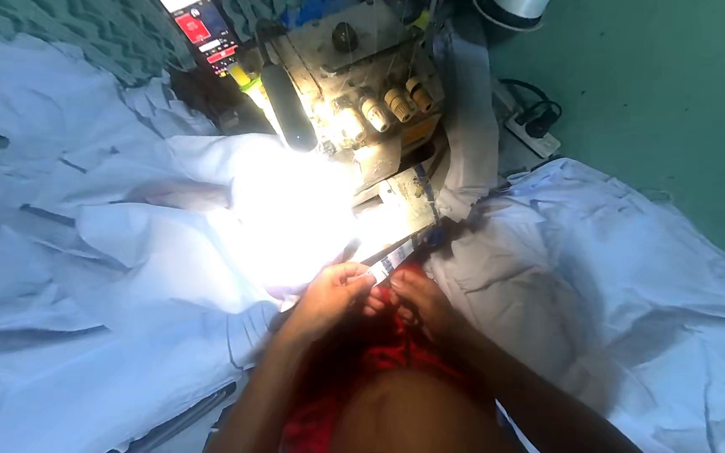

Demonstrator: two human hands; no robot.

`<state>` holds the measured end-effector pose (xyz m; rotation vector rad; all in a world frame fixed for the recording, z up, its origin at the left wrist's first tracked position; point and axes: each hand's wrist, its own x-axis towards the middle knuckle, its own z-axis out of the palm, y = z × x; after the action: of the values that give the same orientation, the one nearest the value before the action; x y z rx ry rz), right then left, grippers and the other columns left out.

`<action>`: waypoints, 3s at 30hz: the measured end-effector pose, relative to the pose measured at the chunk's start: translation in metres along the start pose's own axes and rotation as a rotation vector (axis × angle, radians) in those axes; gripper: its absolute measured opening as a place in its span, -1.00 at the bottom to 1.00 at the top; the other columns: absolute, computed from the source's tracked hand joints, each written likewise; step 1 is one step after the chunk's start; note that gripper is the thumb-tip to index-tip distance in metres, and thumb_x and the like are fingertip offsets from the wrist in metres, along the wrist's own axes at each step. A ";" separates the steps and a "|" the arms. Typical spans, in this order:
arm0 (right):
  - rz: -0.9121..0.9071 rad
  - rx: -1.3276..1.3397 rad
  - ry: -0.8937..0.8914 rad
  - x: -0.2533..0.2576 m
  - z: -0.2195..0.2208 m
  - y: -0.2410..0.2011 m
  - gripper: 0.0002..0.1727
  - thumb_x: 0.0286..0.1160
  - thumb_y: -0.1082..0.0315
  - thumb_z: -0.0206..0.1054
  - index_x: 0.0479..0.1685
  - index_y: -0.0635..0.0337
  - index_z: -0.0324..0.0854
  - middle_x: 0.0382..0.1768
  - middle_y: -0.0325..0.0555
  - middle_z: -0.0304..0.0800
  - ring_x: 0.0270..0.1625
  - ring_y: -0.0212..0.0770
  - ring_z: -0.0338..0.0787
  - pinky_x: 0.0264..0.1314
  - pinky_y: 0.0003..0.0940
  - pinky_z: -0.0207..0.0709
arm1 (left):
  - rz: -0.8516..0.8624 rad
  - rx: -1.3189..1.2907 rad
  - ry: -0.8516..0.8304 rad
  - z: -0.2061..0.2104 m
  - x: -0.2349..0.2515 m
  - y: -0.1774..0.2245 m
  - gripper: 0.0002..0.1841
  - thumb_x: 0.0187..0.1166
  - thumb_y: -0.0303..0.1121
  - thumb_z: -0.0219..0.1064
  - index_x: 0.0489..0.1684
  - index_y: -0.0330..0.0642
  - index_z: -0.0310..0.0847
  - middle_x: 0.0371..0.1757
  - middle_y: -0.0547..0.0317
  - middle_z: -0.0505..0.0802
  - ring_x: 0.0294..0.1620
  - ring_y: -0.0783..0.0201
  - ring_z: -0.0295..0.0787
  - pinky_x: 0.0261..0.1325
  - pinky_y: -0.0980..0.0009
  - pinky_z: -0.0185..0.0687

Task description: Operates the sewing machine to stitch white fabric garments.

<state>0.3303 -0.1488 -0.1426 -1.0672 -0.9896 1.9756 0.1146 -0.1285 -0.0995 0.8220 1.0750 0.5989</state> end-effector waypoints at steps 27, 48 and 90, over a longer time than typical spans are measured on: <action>-0.438 -0.228 0.124 0.008 0.040 -0.022 -0.78 0.46 0.38 0.46 -0.03 0.32 0.71 -0.50 -0.33 0.70 -0.56 -0.54 0.54 -0.53 -0.61 0.45 | 0.362 -0.115 0.258 0.018 -0.026 0.002 -0.76 0.73 -0.37 0.27 0.06 -0.35 0.81 0.06 -0.05 0.88 0.00 0.13 0.87 0.12 0.20 0.86; -0.971 -1.146 -0.225 0.045 0.058 -0.148 -0.82 0.56 0.26 0.35 -0.13 0.09 0.84 -0.35 -0.20 0.81 -0.33 -0.36 0.74 -0.26 -0.41 0.62 | 0.352 0.375 0.296 -0.015 -0.073 0.087 -0.86 0.62 -0.41 0.40 -0.15 -0.26 0.88 -0.29 0.13 0.97 -0.28 0.25 0.97 -0.10 0.34 0.95; -0.487 -0.183 0.033 0.054 0.071 -0.093 -0.92 0.45 0.43 0.44 -0.35 0.23 0.71 -0.54 -0.30 0.75 -0.59 -0.51 0.62 -0.53 -0.60 0.53 | 0.429 0.211 0.520 -0.012 -0.065 0.070 -0.75 0.75 -0.37 0.15 -0.19 -0.31 0.73 -0.28 0.02 0.91 -0.40 0.14 0.91 -0.35 0.29 0.91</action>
<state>0.2633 -0.0799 -0.0563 -0.8474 -1.2904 1.4900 0.0768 -0.1356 -0.0112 1.1291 1.4612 1.1164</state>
